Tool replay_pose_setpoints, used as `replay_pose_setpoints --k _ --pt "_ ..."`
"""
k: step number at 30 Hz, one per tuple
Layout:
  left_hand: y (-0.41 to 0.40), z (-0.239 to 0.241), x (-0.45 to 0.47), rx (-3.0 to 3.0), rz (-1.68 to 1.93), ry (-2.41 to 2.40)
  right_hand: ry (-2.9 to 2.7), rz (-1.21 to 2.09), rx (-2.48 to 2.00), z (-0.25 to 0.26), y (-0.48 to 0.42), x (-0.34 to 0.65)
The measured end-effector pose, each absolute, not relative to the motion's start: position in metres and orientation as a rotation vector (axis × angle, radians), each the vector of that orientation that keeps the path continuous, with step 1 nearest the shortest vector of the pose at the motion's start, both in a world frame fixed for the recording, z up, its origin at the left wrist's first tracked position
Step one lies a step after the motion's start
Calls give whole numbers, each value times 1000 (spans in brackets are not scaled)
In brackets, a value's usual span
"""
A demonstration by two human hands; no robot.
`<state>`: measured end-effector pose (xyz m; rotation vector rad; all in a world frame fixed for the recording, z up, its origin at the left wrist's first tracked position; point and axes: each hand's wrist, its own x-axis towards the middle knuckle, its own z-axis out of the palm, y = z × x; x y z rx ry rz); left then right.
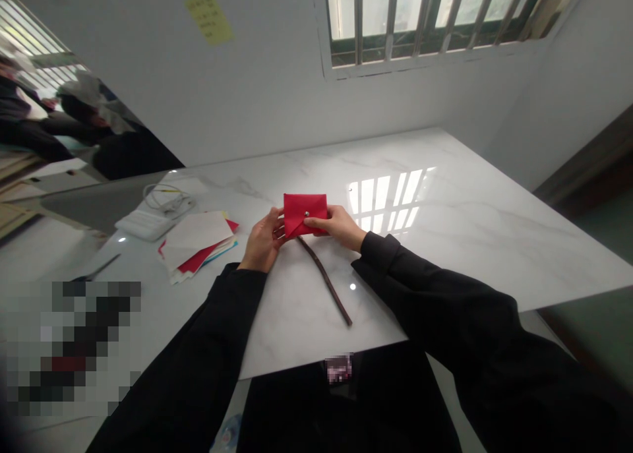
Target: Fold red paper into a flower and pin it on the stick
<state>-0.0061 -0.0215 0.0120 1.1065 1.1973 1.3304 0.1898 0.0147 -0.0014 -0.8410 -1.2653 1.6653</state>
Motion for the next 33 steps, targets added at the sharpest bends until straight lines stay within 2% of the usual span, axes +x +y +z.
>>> replay_pose_setpoints --k 5,10,14,21,33 --pt "-19 5 -16 1676 1310 1595 -1182 1622 -885 1 25 204" --pt "-12 -8 -16 2197 1008 1761 -1126 1589 -903 -2 32 208" --pt "-6 -13 -15 2256 878 1792 -1072 1605 -894 -4 33 204" --pt "-6 -7 -37 2097 1042 1897 -1064 1634 -909 -4 35 206" --pt "-2 -3 -63 2284 749 1708 -1061 1797 -867 -2 37 211"
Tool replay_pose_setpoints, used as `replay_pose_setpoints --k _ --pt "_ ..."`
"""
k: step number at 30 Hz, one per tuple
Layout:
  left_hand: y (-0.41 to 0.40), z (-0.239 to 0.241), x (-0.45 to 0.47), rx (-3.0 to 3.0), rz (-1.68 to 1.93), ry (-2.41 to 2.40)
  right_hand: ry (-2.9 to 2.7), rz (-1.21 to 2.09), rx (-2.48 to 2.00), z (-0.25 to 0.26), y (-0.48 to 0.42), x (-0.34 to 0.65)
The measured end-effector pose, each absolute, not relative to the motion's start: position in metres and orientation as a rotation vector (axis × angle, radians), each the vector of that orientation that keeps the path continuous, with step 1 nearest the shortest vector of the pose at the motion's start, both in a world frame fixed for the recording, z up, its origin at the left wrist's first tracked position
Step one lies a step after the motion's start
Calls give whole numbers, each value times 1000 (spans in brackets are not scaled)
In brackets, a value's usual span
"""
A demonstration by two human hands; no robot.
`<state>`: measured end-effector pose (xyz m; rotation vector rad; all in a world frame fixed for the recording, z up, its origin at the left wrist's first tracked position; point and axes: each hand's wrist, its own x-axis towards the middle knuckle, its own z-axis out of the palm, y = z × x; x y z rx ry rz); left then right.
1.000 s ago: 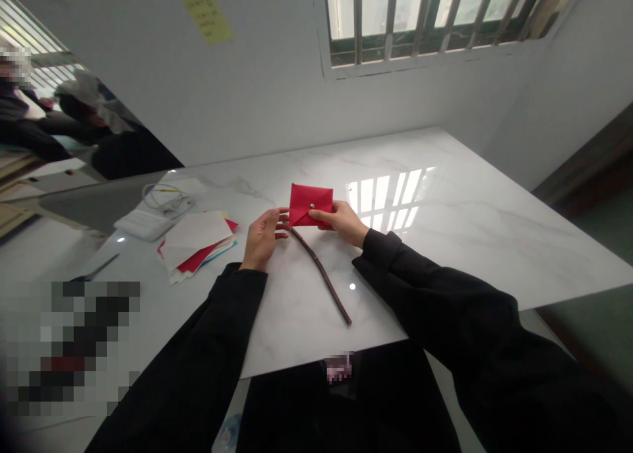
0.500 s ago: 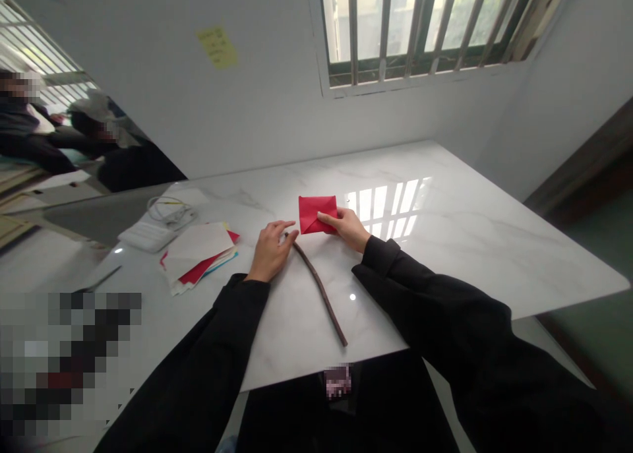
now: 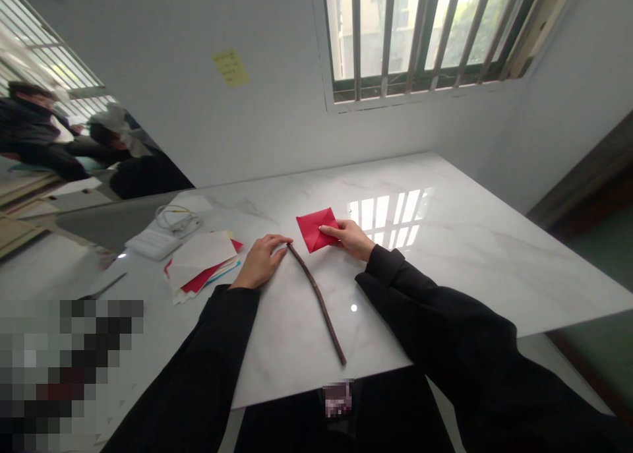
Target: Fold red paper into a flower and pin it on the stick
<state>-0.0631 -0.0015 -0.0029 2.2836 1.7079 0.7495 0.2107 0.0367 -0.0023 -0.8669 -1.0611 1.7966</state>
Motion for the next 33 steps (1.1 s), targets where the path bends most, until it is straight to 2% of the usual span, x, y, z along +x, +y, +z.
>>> replay_pose_setpoints --k 5,8,10,16,22,28,33 --pt "11 18 -74 2331 571 1540 -1029 1830 -830 -5 41 212" --pt "10 34 -60 2456 671 1535 -997 1824 -817 -9 46 214" --pt "2 41 -43 2543 660 1368 -968 1823 -805 -12 50 217" --pt "-39 37 5 2539 432 935 -837 1851 -746 -14 56 225" --pt "-48 38 21 2434 427 940 -760 1865 -727 -13 59 229" --pt "-47 71 11 2102 691 1144 -678 1731 -731 -11 69 242" --pt "-36 86 6 1524 1053 1038 -601 1712 -743 -12 75 252"
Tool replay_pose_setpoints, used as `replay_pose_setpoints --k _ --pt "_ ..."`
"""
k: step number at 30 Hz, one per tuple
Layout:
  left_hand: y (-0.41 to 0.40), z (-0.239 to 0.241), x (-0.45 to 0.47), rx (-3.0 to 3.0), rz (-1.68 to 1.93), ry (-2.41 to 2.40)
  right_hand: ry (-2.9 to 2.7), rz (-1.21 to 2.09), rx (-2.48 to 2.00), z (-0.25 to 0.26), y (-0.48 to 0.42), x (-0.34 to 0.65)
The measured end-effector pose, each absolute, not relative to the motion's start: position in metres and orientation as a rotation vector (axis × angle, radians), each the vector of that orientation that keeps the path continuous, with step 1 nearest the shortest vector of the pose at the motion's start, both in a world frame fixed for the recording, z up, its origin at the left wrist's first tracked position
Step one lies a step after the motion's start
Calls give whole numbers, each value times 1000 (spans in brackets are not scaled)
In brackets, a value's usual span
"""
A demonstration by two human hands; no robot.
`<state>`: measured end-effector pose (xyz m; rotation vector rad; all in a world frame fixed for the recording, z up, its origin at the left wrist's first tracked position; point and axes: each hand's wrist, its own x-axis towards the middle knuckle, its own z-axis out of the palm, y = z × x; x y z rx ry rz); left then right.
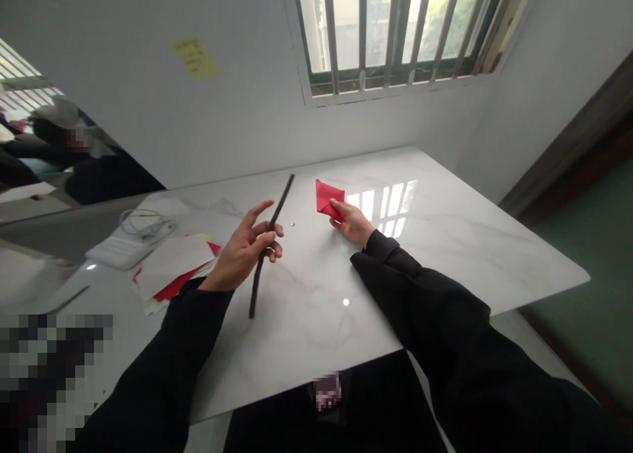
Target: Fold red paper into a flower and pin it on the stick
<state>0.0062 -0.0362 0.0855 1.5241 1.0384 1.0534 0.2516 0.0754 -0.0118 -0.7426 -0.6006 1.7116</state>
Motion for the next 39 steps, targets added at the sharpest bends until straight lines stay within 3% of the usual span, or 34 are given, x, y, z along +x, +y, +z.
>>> replay_pose_setpoints --k 11,30,39 --pt "-7 21 18 1021 1237 1116 -709 1751 -716 -12 70 250" --pt "-34 37 7 1050 856 789 -1041 2017 -422 -11 44 230" --pt "-35 35 14 1024 912 812 -1056 2076 -402 -11 37 223"
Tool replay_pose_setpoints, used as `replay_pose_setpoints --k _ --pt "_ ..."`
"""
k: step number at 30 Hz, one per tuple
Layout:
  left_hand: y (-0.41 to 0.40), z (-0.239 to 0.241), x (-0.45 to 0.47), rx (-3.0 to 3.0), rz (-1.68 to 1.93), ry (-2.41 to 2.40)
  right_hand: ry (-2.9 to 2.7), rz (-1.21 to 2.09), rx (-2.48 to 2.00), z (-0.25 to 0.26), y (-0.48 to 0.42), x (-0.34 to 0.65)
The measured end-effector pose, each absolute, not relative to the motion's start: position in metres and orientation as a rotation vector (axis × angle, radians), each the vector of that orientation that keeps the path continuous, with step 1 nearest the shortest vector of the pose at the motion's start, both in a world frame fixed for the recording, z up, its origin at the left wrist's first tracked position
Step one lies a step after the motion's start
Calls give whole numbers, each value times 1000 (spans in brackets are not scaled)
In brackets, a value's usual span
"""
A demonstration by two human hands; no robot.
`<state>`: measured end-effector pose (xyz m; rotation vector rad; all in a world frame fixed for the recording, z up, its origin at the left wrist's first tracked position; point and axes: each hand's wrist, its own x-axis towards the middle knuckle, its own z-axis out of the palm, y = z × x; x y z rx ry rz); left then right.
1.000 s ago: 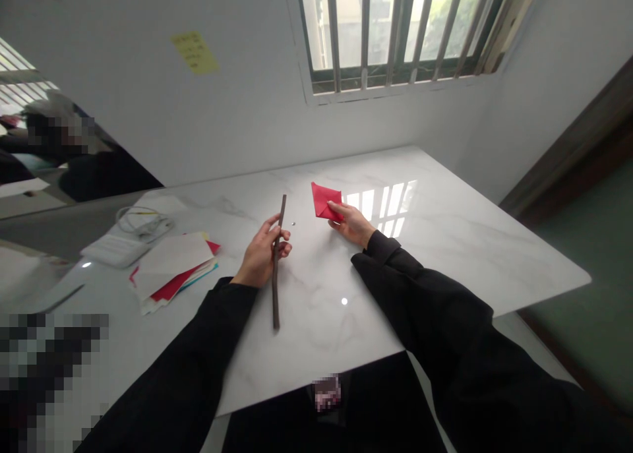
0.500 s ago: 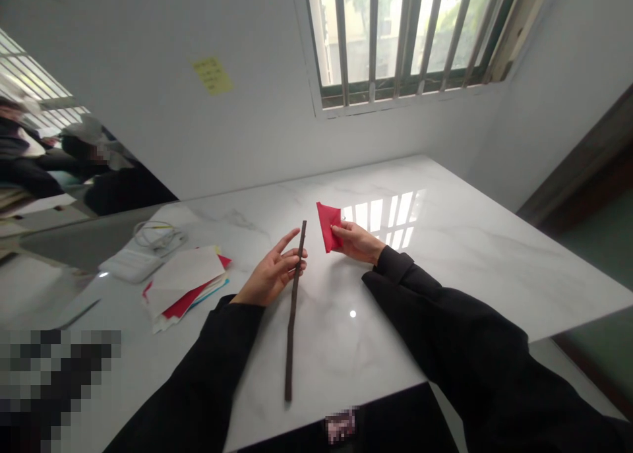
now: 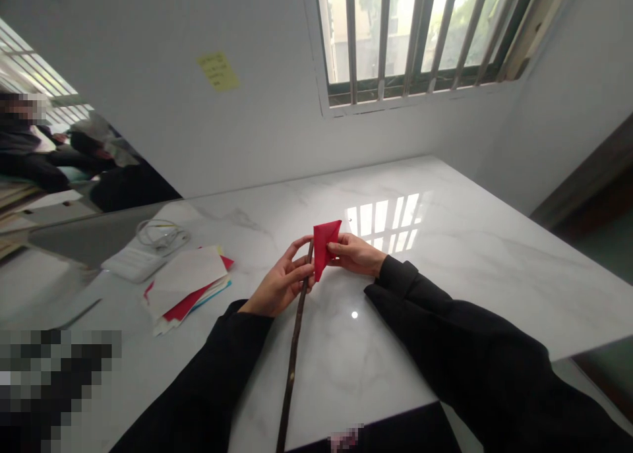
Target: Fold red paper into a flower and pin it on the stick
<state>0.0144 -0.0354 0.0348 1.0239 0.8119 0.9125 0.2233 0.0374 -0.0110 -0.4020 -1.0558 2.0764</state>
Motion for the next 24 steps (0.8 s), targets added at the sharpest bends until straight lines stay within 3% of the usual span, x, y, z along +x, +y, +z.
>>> replay_pose_setpoints --k 24 --pt "-31 24 19 1264 1090 1179 -1040 2072 -412 -11 35 221"
